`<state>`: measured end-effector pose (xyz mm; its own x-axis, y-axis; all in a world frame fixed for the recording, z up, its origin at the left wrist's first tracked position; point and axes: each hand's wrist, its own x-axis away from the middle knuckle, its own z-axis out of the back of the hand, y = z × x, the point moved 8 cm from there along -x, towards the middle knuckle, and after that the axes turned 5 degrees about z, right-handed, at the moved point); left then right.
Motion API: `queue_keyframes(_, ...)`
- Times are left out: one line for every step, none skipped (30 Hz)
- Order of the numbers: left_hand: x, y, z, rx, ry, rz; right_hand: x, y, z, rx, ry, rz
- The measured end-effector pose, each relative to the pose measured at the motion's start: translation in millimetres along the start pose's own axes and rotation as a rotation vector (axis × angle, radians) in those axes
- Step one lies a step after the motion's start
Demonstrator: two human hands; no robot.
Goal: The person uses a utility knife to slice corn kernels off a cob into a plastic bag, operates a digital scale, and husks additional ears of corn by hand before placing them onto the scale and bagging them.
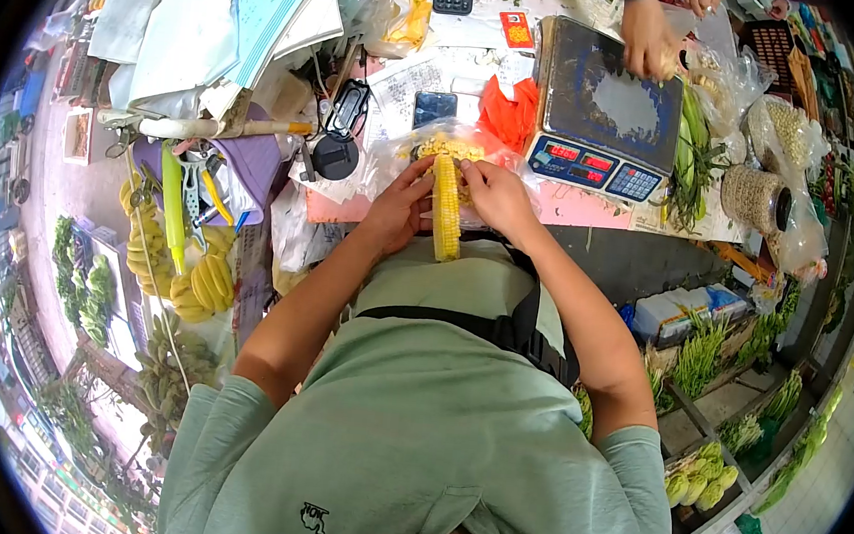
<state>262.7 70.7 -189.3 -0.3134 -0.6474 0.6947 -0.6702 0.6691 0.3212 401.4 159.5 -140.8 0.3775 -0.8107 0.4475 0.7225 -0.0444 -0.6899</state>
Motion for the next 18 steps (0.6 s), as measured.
queue_keyframes(1, 1, -1, -0.008, -0.012, 0.002, -1, 1, -2, 0.001, -0.001, 0.000)
queue_keyframes(1, 1, -2, -0.017, -0.025, 0.005, -1, 0, -2, -0.038, 0.036, 0.026)
queue_keyframes(1, 2, -3, -0.017, -0.025, 0.005, -2, -1, -1, -0.075, 0.072, 0.052)
queue_keyframes(1, 2, -3, -0.023, -0.020, 0.010, -2, 0, -3, -0.075, 0.072, 0.052)
queue_keyframes(1, 2, -3, -0.029, -0.016, 0.016, -3, 2, -4, -0.088, 0.070, 0.044)
queue_keyframes(1, 2, -3, -0.028, -0.016, 0.016, -4, 2, -5, -0.101, 0.068, 0.036)
queue_keyframes(0, 1, -4, -0.034, -0.041, 0.031, -4, 2, -4, -0.099, 0.067, 0.037)
queue_keyframes(-1, 0, -5, -0.041, -0.066, 0.045, -4, 3, -4, -0.099, 0.068, 0.026)
queue_keyframes(-1, 0, -4, -0.038, -0.065, 0.043, -4, 2, -4, -0.099, 0.070, 0.014)
queue_keyframes(-1, -1, -5, -0.027, -0.085, 0.041, -3, -1, -3, -0.098, 0.068, 0.016)
queue_keyframes(-1, -1, -6, -0.016, -0.107, 0.038, -2, -2, -2, -0.087, 0.066, 0.012)
queue_keyframes(-2, -1, -6, -0.014, -0.108, 0.037, 0, -3, 0, -0.077, 0.064, 0.006)
queue_keyframes(-3, -1, -6, -0.011, -0.105, 0.040, 1, -4, 1, -0.074, 0.063, 0.008)
queue_keyframes(-3, -2, -5, -0.008, -0.102, 0.044, 1, -6, 3, -0.057, 0.067, 0.012)
queue_keyframes(-3, -2, -6, -0.005, -0.101, 0.042, 2, -7, 3, -0.040, 0.069, 0.015)
queue_keyframes(-2, -1, -7, -0.007, -0.113, 0.038, 1, -7, 3, -0.038, 0.066, 0.016)
queue_keyframes(-2, -1, -8, -0.009, -0.124, 0.034, 1, -8, 4, -0.035, 0.065, 0.024)
queue_keyframes(-1, 0, -8, -0.007, -0.123, 0.033, 1, -8, 4, -0.031, 0.064, 0.032)
